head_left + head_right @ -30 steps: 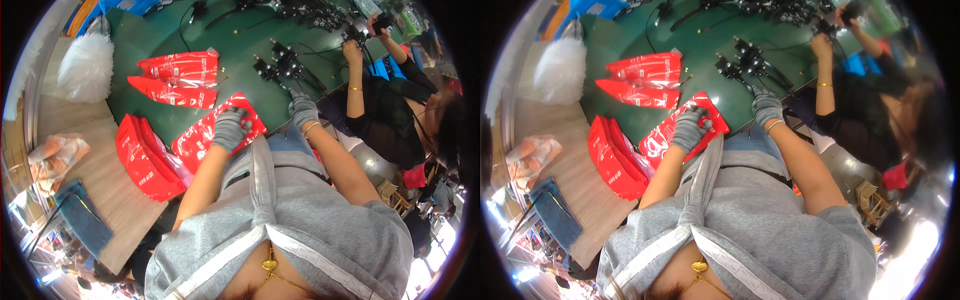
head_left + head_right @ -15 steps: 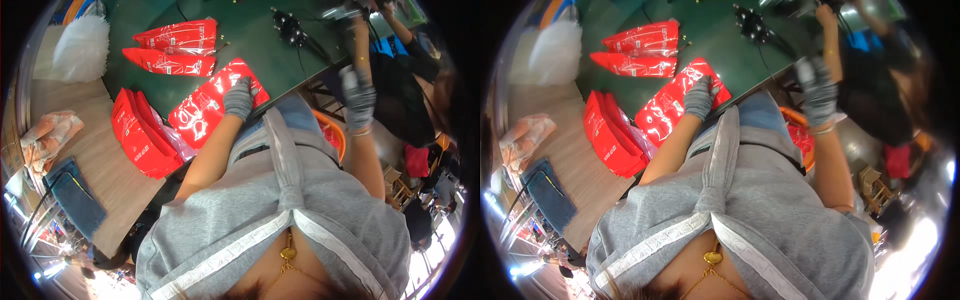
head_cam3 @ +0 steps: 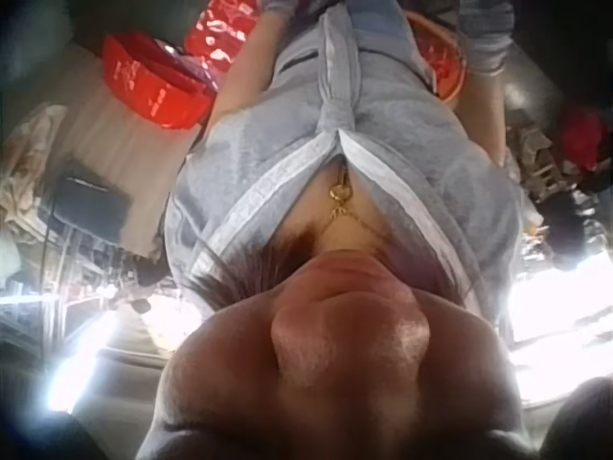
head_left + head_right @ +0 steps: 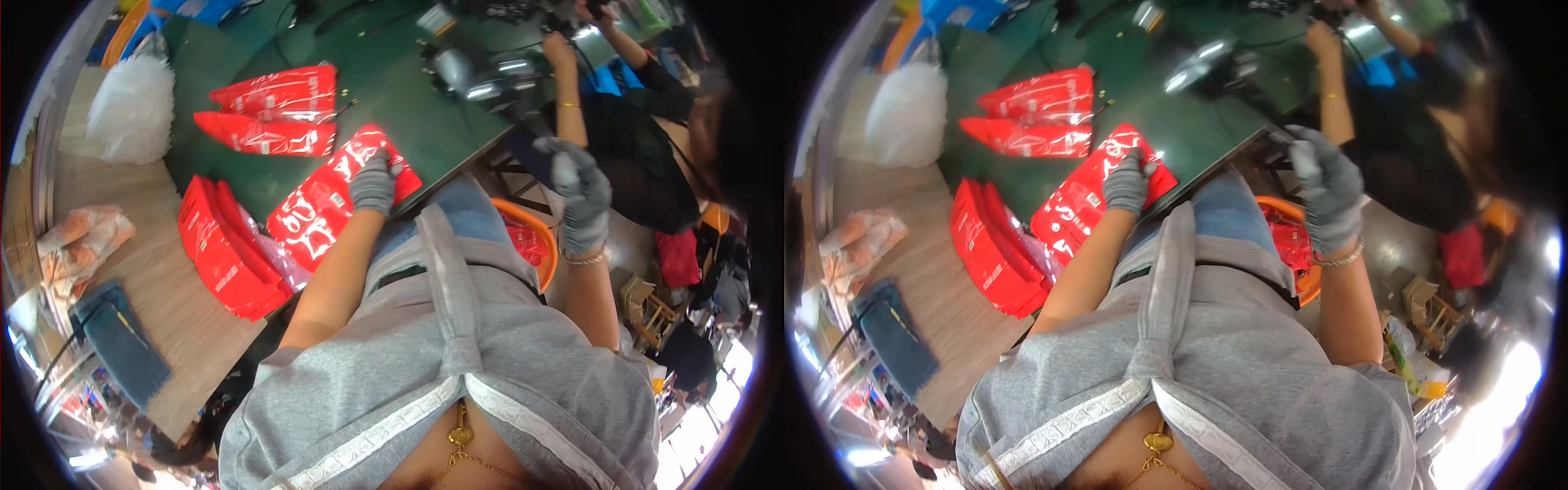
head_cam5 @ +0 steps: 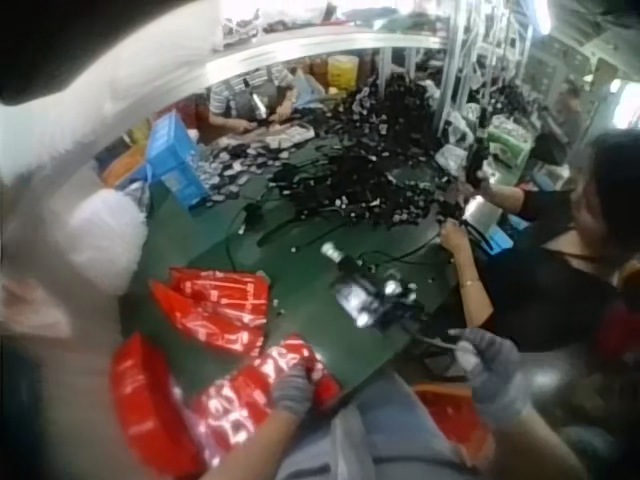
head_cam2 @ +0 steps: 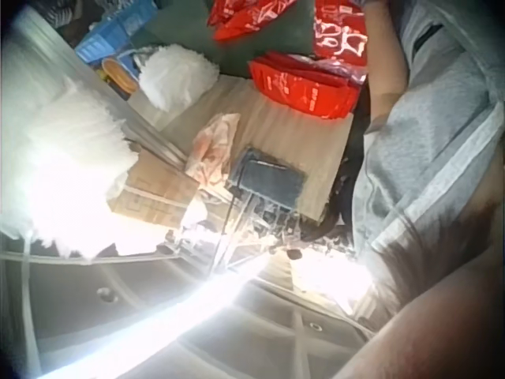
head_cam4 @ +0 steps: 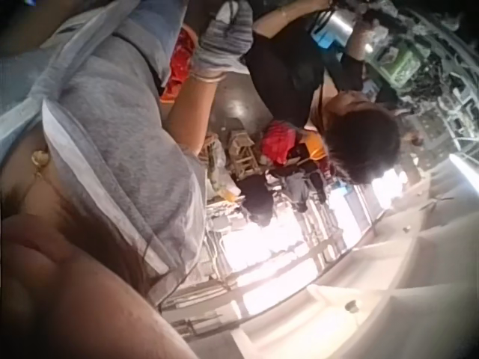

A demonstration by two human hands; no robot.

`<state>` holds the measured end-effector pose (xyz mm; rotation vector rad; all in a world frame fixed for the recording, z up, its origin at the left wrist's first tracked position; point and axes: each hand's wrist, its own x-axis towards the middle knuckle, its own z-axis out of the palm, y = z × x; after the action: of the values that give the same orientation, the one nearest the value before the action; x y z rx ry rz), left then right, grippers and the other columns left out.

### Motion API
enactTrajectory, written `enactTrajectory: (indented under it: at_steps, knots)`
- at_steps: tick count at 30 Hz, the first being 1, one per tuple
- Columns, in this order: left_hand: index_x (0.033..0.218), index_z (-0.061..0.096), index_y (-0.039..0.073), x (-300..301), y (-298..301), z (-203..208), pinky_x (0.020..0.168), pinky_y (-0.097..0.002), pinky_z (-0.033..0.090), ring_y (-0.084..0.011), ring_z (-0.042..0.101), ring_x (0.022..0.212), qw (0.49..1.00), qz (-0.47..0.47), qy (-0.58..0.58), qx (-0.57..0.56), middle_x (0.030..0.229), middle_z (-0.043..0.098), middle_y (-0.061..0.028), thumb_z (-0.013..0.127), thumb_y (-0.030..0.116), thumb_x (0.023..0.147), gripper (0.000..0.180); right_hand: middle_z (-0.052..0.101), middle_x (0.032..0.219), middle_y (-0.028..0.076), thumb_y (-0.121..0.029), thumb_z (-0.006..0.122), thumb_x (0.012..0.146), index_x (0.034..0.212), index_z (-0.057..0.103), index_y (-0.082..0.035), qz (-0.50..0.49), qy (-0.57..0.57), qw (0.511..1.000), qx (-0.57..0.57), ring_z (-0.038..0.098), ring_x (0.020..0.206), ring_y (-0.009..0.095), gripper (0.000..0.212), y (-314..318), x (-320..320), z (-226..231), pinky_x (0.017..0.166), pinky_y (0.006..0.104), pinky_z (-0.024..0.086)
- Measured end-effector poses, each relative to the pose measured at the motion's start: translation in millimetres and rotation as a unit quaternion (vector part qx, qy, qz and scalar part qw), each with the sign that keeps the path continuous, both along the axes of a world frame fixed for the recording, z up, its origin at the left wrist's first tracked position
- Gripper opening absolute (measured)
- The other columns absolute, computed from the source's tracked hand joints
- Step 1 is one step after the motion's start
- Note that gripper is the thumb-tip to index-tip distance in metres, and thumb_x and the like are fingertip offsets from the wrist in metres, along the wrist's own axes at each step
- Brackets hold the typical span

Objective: The worker is assembling black mechanical parts and then placing them into red plastic bags at a factory workstation.

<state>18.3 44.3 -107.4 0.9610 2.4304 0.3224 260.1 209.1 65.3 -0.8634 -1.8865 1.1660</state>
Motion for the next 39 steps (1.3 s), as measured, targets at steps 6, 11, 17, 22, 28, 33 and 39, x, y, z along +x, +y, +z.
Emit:
enactTrajectory:
  at_steps: [6, 11, 17, 22, 28, 33, 39]
  knots:
    - [0.117, 0.061, 0.011, -8, -3, 17, 0.081, -0.0433, 0.050, -0.0339, 0.065, 0.094, 0.987, 0.067, -0.144, 0.024, 0.106, 0.067, -0.0152, 0.055, 0.039, 0.093, 0.037, 0.068, 0.085, 0.013, -0.022, 0.062, 0.091, 0.105, 0.067, -0.005, 0.125, -0.395, 0.889, -0.193, 0.060, 0.072, 0.020, 0.023, 8, -19, -39, 0.071, 0.0314, 0.049]
    - [0.117, 0.060, 0.008, -9, -6, 1, 0.084, -0.0414, 0.049, -0.0318, 0.065, 0.097, 0.996, 0.020, -0.060, 0.066, 0.108, 0.067, -0.0156, 0.060, 0.039, 0.090, 0.041, 0.064, 0.074, 0.009, -0.027, 0.059, 0.092, 0.100, 0.069, -0.005, 0.173, -0.402, 0.864, -0.250, 0.054, 0.067, 0.018, 0.025, 22, -8, -98, 0.066, 0.0325, 0.046]
    - [0.113, 0.058, 0.008, -11, 0, 11, 0.079, -0.0425, 0.050, -0.0318, 0.066, 0.091, 0.999, -0.020, -0.030, 0.010, 0.100, 0.068, -0.0141, 0.066, 0.042, 0.084, 0.045, 0.055, 0.063, 0.002, -0.027, 0.058, 0.094, 0.094, 0.070, -0.006, 0.169, -0.394, 0.848, -0.311, 0.048, 0.060, 0.013, 0.025, 22, -16, -90, 0.058, 0.0312, 0.041]
    - [0.124, 0.057, 0.013, -8, 5, 6, 0.078, -0.0448, 0.050, -0.0333, 0.066, 0.088, 0.999, -0.019, 0.013, -0.037, 0.097, 0.069, -0.0151, 0.045, 0.048, 0.095, 0.047, 0.051, 0.058, 0.000, -0.026, 0.057, 0.094, 0.094, 0.071, -0.006, 0.173, -0.368, 0.845, -0.347, 0.043, 0.054, 0.010, 0.024, 23, -10, -102, 0.051, 0.0284, 0.036]
    - [0.127, 0.052, 0.011, -14, 1, 5, 0.078, -0.0451, 0.050, -0.0325, 0.067, 0.089, 0.999, -0.027, -0.023, -0.008, 0.098, 0.069, -0.0147, 0.053, 0.045, 0.091, 0.049, 0.052, 0.061, 0.001, -0.026, 0.058, 0.093, 0.094, 0.070, -0.004, 0.173, -0.364, 0.833, -0.379, 0.045, 0.058, 0.011, 0.024, 28, -6, -104, 0.055, 0.0301, 0.039]
    - [0.138, 0.034, 0.006, -17, 4, 12, 0.077, -0.0409, 0.051, -0.0293, 0.068, 0.090, 0.998, 0.021, -0.038, -0.041, 0.097, 0.067, -0.0164, 0.072, 0.045, 0.078, 0.081, 0.060, 0.069, 0.011, -0.029, 0.053, 0.096, 0.094, 0.069, -0.008, 0.204, -0.408, 0.845, -0.278, 0.056, 0.065, 0.023, 0.027, 32, 11, -132, 0.064, 0.0348, 0.046]
    - [0.131, 0.042, 0.009, -22, 4, -3, 0.075, -0.0405, 0.050, -0.0286, 0.068, 0.084, 0.999, 0.042, -0.033, 0.002, 0.081, 0.068, -0.0132, 0.071, 0.040, 0.080, 0.066, 0.065, 0.079, 0.015, -0.028, 0.052, 0.096, 0.093, 0.067, -0.009, 0.262, -0.394, 0.864, -0.173, 0.061, 0.073, 0.030, 0.025, 37, 26, -162, 0.067, 0.0362, 0.048]
